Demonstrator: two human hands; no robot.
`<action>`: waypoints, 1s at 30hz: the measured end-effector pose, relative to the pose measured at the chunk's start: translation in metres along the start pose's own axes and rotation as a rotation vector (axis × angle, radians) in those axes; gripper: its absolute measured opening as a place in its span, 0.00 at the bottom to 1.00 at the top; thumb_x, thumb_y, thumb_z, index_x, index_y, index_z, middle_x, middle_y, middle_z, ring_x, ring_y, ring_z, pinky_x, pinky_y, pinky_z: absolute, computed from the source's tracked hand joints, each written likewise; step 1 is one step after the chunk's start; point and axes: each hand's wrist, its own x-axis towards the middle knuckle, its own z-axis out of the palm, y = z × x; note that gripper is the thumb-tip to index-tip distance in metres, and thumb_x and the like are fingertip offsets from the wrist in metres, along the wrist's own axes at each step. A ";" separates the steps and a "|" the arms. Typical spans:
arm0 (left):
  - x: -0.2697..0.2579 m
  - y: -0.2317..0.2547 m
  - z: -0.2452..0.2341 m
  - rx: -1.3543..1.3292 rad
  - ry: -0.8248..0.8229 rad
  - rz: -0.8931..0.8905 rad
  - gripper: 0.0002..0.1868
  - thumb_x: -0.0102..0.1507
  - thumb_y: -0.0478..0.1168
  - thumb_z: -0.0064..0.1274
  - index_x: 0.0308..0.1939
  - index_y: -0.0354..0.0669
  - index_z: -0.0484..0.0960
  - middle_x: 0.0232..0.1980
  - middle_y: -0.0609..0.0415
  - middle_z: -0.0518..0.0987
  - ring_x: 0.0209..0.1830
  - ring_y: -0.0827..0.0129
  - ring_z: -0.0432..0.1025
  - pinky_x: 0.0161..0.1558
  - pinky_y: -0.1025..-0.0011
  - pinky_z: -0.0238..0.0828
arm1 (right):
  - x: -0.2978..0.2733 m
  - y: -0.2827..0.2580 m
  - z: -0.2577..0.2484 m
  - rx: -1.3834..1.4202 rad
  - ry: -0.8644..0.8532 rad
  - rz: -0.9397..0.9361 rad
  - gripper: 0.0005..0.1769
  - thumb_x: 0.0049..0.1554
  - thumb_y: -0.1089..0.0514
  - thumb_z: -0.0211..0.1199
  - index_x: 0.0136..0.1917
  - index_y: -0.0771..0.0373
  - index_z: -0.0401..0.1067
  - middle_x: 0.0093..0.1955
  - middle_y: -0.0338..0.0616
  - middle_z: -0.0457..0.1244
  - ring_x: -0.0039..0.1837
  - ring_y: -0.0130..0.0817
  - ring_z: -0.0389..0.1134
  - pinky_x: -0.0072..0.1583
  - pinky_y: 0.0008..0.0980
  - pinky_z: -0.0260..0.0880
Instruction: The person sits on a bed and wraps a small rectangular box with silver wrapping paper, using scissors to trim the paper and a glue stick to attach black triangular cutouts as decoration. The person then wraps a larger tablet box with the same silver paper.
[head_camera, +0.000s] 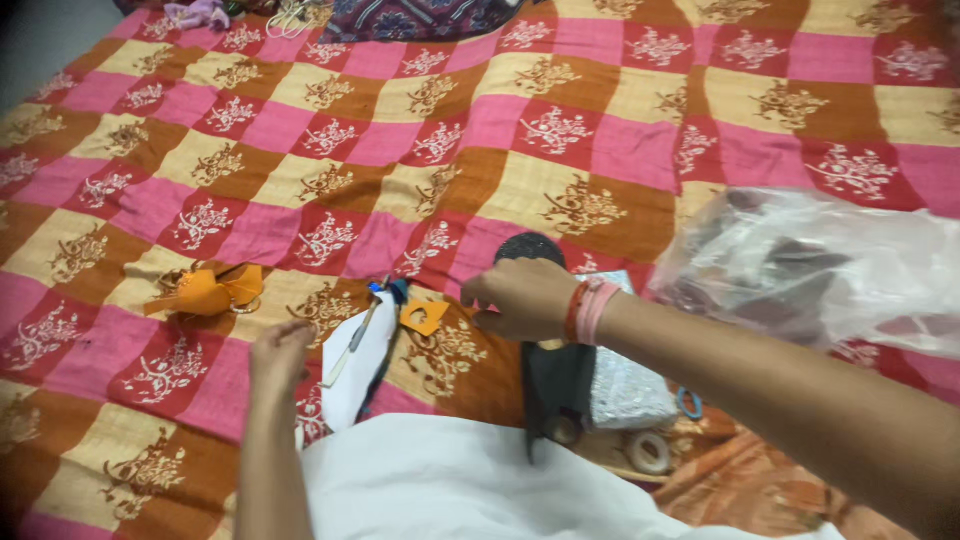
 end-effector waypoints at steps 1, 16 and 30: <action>0.007 -0.023 0.000 -0.001 0.052 0.032 0.26 0.58 0.44 0.61 0.58 0.40 0.80 0.47 0.51 0.84 0.38 0.70 0.76 0.35 0.68 0.71 | 0.028 0.000 0.020 0.075 0.012 0.009 0.12 0.53 0.52 0.62 0.49 0.56 0.77 0.43 0.46 0.72 0.48 0.47 0.73 0.49 0.47 0.72; 0.023 -0.034 0.021 0.600 -0.185 -0.333 0.33 0.54 0.56 0.67 0.54 0.39 0.79 0.56 0.41 0.83 0.59 0.46 0.76 0.61 0.54 0.70 | 0.259 0.021 0.216 -0.211 -0.059 0.307 0.22 0.49 0.49 0.68 0.53 0.60 0.69 0.42 0.50 0.70 0.47 0.53 0.73 0.45 0.53 0.73; 0.011 -0.035 0.032 0.309 -0.332 0.202 0.22 0.51 0.26 0.51 0.51 0.37 0.74 0.50 0.40 0.77 0.53 0.46 0.74 0.55 0.57 0.70 | 0.213 0.040 0.200 -0.013 -0.070 -0.089 0.19 0.52 0.55 0.62 0.58 0.53 0.75 0.51 0.43 0.70 0.56 0.48 0.66 0.58 0.46 0.67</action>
